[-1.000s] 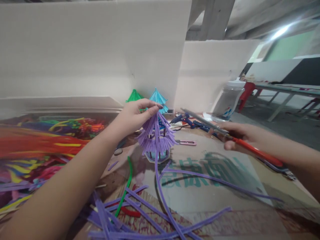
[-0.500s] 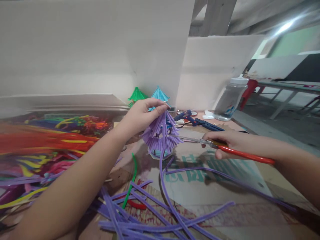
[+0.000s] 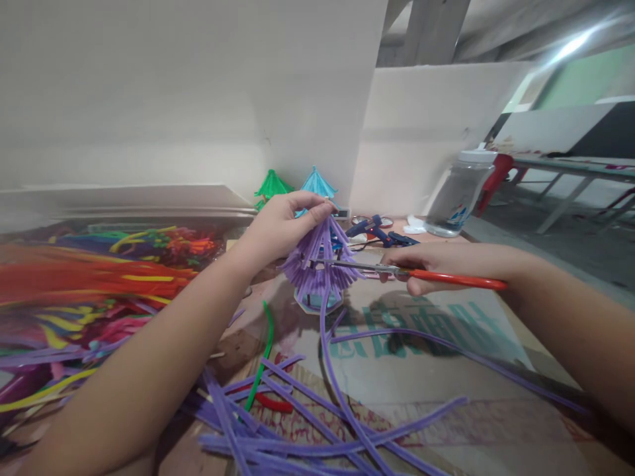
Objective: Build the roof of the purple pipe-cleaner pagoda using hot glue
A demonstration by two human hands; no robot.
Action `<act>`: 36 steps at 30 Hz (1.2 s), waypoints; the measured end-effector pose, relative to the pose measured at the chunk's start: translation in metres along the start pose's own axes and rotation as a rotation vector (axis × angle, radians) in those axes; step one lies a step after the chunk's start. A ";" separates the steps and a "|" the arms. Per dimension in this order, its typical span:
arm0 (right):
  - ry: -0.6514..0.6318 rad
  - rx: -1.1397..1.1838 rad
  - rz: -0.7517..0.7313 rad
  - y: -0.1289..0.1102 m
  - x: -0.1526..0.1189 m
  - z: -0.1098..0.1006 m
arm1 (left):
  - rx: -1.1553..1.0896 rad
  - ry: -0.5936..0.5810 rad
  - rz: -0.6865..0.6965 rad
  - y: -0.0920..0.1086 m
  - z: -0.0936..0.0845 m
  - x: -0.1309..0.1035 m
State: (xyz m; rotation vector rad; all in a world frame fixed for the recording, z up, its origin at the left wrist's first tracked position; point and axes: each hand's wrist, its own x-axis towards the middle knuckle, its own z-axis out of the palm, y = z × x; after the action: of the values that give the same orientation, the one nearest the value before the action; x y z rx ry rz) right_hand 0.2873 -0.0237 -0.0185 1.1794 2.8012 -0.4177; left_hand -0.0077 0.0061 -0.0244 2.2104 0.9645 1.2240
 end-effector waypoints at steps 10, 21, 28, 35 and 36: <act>0.012 -0.020 0.014 0.002 0.000 0.000 | 0.010 0.000 -0.005 0.009 0.002 -0.003; 0.023 0.062 -0.015 -0.014 0.004 0.002 | 0.024 0.003 0.022 0.012 0.002 -0.005; 0.045 0.080 -0.017 -0.024 0.005 0.004 | 0.035 -0.001 0.033 0.012 0.002 -0.005; 0.077 0.090 -0.031 -0.030 0.007 0.005 | 0.015 -0.004 0.026 0.014 0.002 -0.006; 0.083 0.094 -0.034 -0.031 0.007 0.005 | 0.015 -0.005 0.021 0.014 0.002 -0.006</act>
State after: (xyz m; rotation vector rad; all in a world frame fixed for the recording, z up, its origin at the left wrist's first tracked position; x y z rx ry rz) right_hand 0.2605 -0.0410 -0.0179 1.1954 2.9055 -0.5202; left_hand -0.0031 -0.0074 -0.0195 2.2394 0.9535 1.2237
